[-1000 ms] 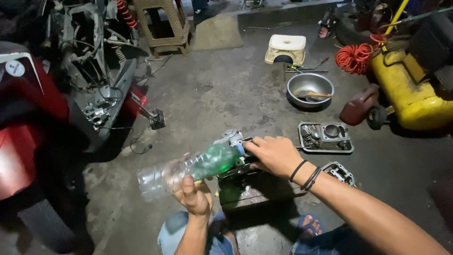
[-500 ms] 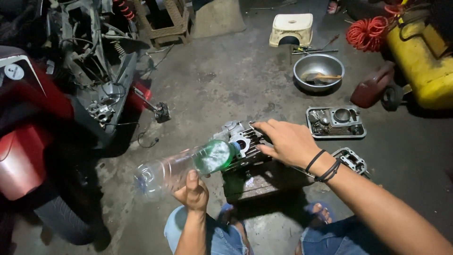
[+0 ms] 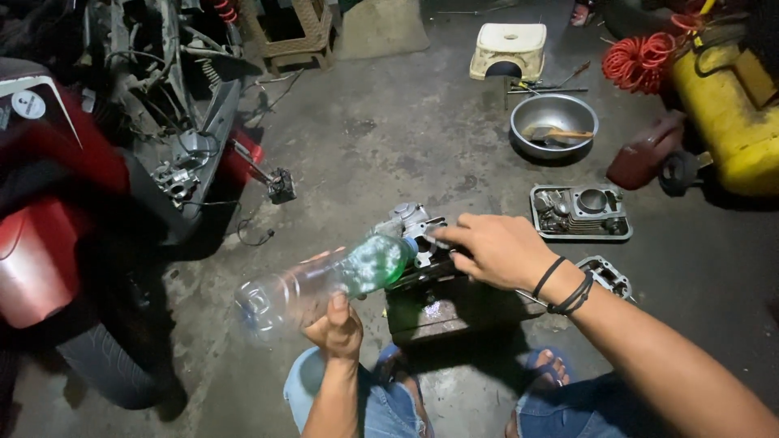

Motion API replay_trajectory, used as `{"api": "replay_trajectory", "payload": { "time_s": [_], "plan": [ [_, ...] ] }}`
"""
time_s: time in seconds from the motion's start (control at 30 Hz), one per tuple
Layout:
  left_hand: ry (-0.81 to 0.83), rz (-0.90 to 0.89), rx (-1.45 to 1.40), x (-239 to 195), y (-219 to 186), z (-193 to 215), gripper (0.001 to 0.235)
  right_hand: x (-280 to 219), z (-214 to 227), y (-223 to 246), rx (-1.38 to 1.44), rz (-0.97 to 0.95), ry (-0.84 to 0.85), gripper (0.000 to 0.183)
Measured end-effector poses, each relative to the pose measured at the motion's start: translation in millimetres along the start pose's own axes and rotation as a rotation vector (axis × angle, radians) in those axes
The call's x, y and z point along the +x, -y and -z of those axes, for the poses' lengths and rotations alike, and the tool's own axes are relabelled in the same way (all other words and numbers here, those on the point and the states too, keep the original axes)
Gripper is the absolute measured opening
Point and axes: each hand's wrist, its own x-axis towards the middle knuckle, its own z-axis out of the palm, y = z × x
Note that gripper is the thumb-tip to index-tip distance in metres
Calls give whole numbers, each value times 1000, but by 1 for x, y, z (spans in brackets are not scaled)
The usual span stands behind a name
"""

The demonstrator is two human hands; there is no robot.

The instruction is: The person cleans a metal engine cylinder head using a small brush and a green liquid from a plastic bottle. They scrub the surface and crevices, then pour the liquid over the part to rinse it.

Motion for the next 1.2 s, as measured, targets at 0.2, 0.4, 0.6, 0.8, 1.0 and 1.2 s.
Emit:
{"api": "replay_trajectory", "payload": {
  "time_s": [0.2,0.4,0.6,0.8,1.0,1.2],
  "plan": [
    [-232,140,36,8,-19,-13,55,20,-16,4,-438,243,-15,52],
    [-256,105,-13,4,-10,-2,60,41,-22,5,-519,325,-61,36],
    [-191,78,21,8,-13,-6,57,54,-13,15,-509,235,169,36],
    [-623,300,126,-49,40,52,48,57,4,13,-534,253,27,29],
    [-625,257,126,-51,45,53,52,60,-16,15,-526,243,75,25],
    [-274,91,5,6,-13,-14,59,59,0,29,-578,201,284,30]
  ]
}}
